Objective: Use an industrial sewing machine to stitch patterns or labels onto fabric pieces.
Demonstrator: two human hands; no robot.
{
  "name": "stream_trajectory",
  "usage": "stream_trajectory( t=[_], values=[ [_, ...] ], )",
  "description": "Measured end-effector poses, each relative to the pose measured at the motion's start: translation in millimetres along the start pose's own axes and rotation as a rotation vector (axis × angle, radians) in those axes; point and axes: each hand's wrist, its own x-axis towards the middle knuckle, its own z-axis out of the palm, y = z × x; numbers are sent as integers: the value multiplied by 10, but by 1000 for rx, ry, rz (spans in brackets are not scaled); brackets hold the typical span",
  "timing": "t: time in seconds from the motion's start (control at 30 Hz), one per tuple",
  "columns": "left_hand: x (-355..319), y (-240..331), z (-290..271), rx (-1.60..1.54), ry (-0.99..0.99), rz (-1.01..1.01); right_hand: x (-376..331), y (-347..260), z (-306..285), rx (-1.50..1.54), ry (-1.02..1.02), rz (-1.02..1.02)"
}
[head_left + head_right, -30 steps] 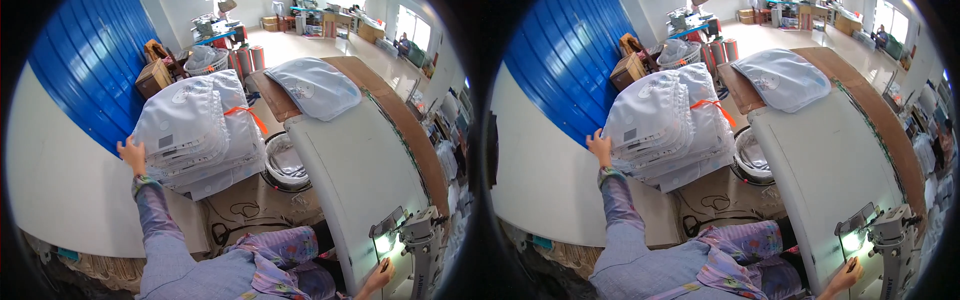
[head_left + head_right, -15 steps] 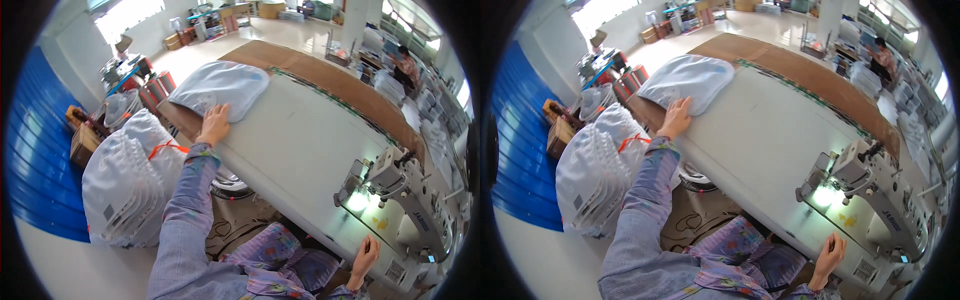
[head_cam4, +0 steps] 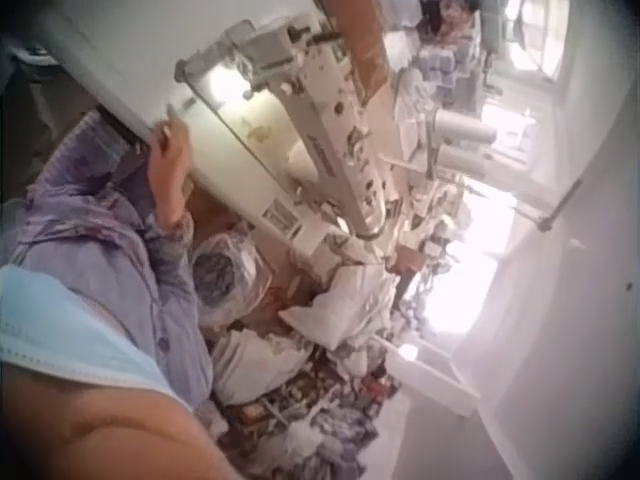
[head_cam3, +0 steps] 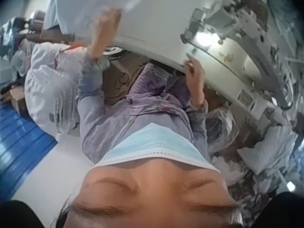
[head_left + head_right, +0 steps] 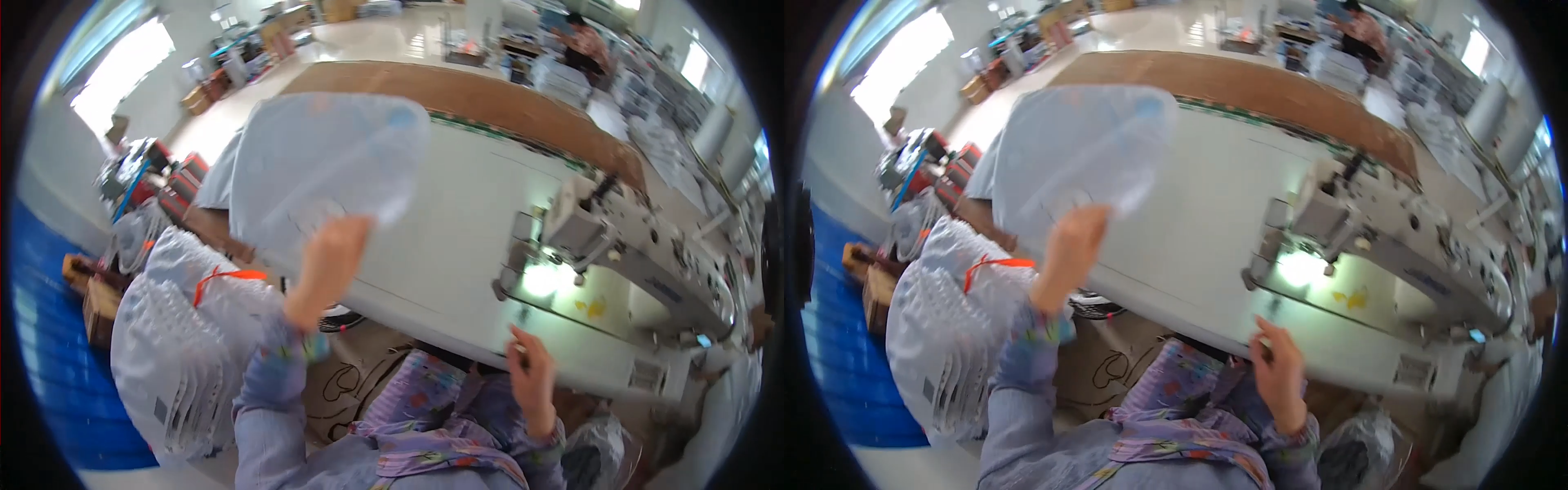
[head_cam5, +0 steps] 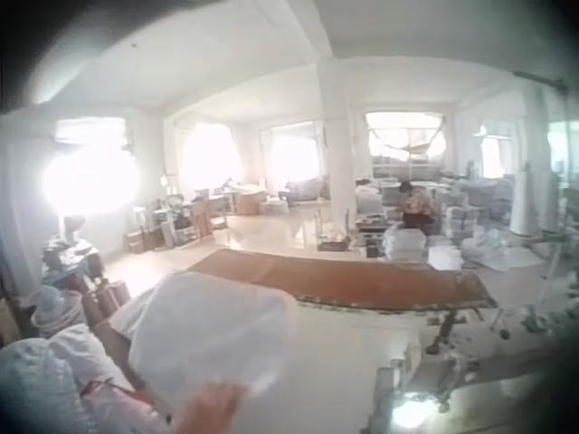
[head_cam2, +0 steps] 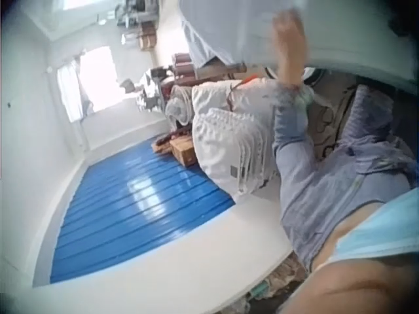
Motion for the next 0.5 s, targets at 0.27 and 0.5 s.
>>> stream_trajectory(
  t=[0.27,0.5],
  values=[
    [-349,1604,247,-526,-748,88,429,116,191,64,-89,190],
    [-55,1515,1082,-504,-186,170,341,135,185,-20,-59,139]
  ],
)
